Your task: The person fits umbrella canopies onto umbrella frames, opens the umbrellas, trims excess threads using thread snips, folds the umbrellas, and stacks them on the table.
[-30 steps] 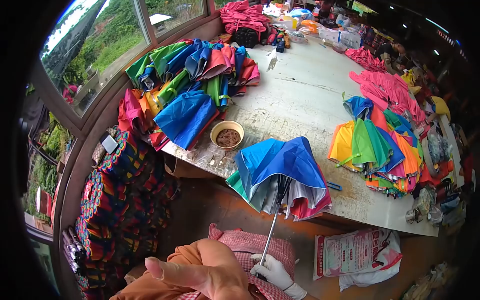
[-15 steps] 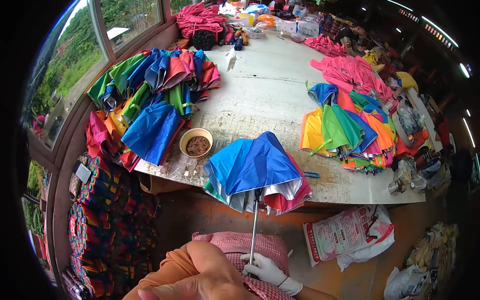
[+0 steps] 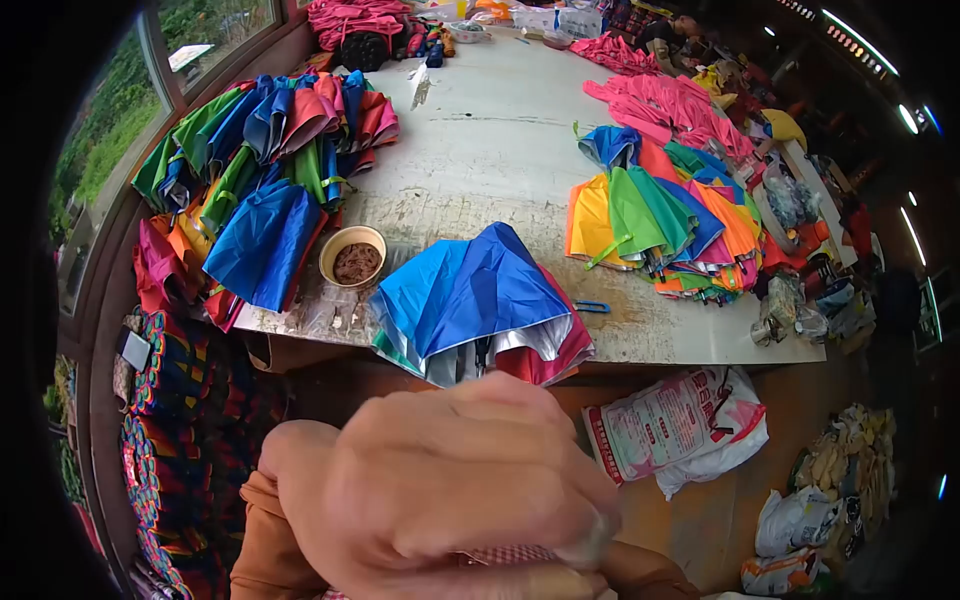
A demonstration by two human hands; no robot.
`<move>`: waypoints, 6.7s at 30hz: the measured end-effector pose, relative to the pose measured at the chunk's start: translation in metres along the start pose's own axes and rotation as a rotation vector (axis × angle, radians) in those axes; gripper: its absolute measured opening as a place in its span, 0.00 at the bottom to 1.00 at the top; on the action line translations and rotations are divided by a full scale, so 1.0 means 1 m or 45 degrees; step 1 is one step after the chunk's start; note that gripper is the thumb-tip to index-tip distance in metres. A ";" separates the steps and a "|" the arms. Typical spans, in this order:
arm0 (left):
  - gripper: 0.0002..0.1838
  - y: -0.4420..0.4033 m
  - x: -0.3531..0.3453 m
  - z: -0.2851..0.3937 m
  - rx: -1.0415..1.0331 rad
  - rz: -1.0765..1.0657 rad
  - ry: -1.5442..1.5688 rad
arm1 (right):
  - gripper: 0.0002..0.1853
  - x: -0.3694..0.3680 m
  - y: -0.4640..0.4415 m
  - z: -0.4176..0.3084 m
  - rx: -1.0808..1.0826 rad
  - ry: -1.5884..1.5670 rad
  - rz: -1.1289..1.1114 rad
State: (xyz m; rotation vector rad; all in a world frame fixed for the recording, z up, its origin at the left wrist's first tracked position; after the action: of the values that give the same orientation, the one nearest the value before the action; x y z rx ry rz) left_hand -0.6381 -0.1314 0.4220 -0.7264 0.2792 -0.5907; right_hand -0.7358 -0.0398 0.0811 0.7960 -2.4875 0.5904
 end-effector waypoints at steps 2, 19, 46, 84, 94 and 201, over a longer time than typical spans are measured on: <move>0.09 -0.006 -0.042 -0.006 0.253 -0.370 0.063 | 0.17 0.013 -0.044 -0.019 -0.640 -0.346 -0.375; 0.19 0.302 0.068 -0.209 1.479 0.549 -0.537 | 0.25 0.264 -0.067 0.315 -0.856 1.375 0.232; 0.08 0.266 0.062 -0.281 1.171 0.771 -1.111 | 0.11 0.075 -0.023 0.140 -0.376 0.379 0.018; 0.10 0.385 0.137 -0.376 1.118 1.514 -0.618 | 0.11 -0.058 -0.061 0.202 -0.901 0.042 -0.674; 0.19 0.524 0.107 -0.283 1.639 1.289 -0.646 | 0.08 0.024 0.014 0.177 -0.748 0.356 -0.040; 0.33 0.118 0.984 -0.299 1.752 0.780 -2.153 | 0.06 0.073 -0.484 0.213 -0.935 0.143 0.301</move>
State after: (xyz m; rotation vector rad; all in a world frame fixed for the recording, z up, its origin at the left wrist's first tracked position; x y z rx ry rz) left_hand 0.0703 -0.8081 0.0864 0.3935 -1.3463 0.5685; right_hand -0.5503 -0.5400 0.0729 0.1809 -2.4291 -0.2151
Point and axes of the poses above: each hand's wrist, its own y-axis away from the middle knuckle, its own x-axis out of the back of the hand, z = x × y, the point moved 10 cm from there along -y, towards the middle knuckle, and after that the axes turned 7 degrees about y, right-handed, at the moved point
